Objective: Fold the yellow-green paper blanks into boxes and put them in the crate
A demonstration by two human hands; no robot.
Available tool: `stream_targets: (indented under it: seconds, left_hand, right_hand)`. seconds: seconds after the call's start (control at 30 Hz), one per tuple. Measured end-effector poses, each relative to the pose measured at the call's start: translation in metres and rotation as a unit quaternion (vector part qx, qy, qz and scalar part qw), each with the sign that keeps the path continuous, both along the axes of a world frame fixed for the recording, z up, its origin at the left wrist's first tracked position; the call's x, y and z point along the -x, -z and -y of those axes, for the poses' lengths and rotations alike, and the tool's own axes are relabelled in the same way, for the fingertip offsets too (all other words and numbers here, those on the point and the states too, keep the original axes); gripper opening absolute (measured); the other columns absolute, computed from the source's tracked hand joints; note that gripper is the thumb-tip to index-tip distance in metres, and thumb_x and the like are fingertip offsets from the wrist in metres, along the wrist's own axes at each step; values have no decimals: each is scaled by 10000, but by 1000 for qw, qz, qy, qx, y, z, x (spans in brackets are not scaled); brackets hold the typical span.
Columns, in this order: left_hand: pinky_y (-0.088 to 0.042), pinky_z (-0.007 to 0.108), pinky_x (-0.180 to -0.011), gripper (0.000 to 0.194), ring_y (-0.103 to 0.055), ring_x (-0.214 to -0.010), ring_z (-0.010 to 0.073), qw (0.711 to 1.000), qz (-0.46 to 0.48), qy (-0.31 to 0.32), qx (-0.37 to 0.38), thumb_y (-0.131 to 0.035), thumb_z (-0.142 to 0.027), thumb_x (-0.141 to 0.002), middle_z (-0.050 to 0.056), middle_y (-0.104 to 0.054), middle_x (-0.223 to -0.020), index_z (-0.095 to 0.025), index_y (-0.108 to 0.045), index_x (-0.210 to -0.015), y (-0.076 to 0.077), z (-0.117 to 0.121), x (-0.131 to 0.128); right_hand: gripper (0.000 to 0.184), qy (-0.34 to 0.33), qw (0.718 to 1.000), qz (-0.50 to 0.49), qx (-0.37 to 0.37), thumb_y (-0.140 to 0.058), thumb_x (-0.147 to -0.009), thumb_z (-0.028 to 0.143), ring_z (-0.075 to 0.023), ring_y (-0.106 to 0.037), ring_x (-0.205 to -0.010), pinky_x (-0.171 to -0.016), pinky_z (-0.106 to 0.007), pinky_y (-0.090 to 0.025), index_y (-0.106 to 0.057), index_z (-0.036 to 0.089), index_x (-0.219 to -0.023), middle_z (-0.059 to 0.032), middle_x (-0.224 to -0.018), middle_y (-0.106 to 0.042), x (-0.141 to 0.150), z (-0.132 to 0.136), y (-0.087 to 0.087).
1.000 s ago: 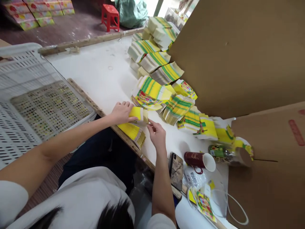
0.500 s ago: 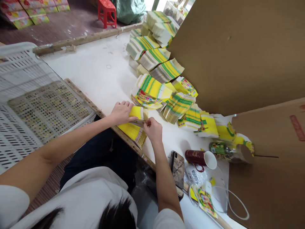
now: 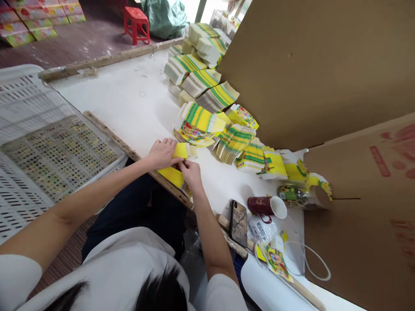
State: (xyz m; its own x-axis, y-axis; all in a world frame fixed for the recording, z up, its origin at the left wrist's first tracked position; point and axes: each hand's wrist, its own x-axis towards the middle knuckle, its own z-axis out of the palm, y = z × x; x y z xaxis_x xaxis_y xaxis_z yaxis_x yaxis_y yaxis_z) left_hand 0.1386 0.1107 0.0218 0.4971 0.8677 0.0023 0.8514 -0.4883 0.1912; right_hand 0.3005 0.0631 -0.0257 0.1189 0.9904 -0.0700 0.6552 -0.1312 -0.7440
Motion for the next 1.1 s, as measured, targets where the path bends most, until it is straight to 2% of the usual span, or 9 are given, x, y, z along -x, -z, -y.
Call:
stream_targets:
  seconds: [0.1, 0.2, 0.27, 0.43, 0.57, 0.63, 0.83, 0.97, 1.1]
  left_hand:
    - [-408, 439, -913, 677, -548, -1181, 343, 1000, 8, -10, 4, -415, -658, -973, 220, -606, -1279, -71, -521, -1293, -1, 0, 1]
    - [-402, 443, -920, 685, -548, -1184, 342, 1000, 17, -12, 12, -325, -665, -989, 214, -610, -1270, -87, -532, -1294, -1, 0, 0]
    - [-399, 445, -926, 671, -545, -1190, 341, 999, 15, -19, 22, -315, -652, -994, 208, -609, -1275, -96, -529, -1302, -1, -2, -1]
    - [-403, 459, -930, 665, -537, -1192, 352, 999, 6, -32, 35, -424, -656, -959, 205, -607, -1281, -97, -529, -1305, -1, -5, -5]
    - [-402, 457, -924, 656, -544, -1183, 354, 999, 10, -30, 23, -453, -647, -952, 208, -611, -1268, -93, -538, -1293, 1, -5, -6]
    - [-402, 455, -923, 638, -545, -1183, 350, 999, 10, -30, 19, -425, -640, -965, 208, -613, -1269, -100, -543, -1285, 1, -5, -6]
    - [-408, 463, -913, 658, -548, -1175, 349, 999, 9, -34, 10, -359, -653, -980, 209, -619, -1257, -99, -545, -1282, 2, -5, -7]
    - [-409, 460, -915, 673, -549, -1183, 348, 999, 10, -40, 12, -352, -662, -980, 207, -620, -1252, -92, -547, -1281, 2, -4, -8]
    - [-405, 447, -919, 674, -550, -1188, 344, 999, 14, -44, 15, -362, -669, -976, 201, -625, -1250, -102, -547, -1290, 3, -4, -8]
  right_hand:
    - [351, 7, 1000, 29, 3, -635, -804, 490, -231, -665, -643, -628, -320, -489, -708, 206, -612, -40, -593, -708, -16, -5, -7]
    - [243, 4, 999, 47, -13, -643, -779, 423, -235, -673, -694, -685, -335, -500, -740, 208, -720, -55, -679, -738, -38, -5, -13]
    - [232, -32, 999, 41, -13, -621, -783, 392, -218, -667, -691, -693, -329, -511, -755, 203, -783, -51, -726, -751, -50, 0, -16]
    - [239, -160, 987, 8, 26, -717, -741, 451, -191, -666, -623, -620, -293, -542, -780, 220, -725, -4, -665, -735, -70, 20, -20]
    - [339, -107, 992, 34, -52, -561, -904, 412, -185, -680, -734, -740, -338, -568, -786, 217, -1068, -60, -934, -767, -71, 17, -15]
    - [360, -76, 990, 59, -99, -531, -929, 368, -195, -667, -767, -776, -366, -559, -765, 198, -1142, -90, -976, -734, -67, 12, -11]
    - [236, -59, 974, 134, -172, -591, -932, 338, -227, -619, -834, -738, -363, -525, -805, 238, -944, -75, -865, -644, -58, 10, -4]
    - [204, -78, 964, 169, -189, -603, -928, 284, -228, -633, -877, -783, -363, -526, -794, 252, -864, -68, -895, -672, -57, 10, -7]
    - [226, -100, 957, 198, -186, -575, -930, 224, -214, -639, -845, -746, -341, -521, -788, 260, -861, -65, -938, -709, -54, 12, -10]
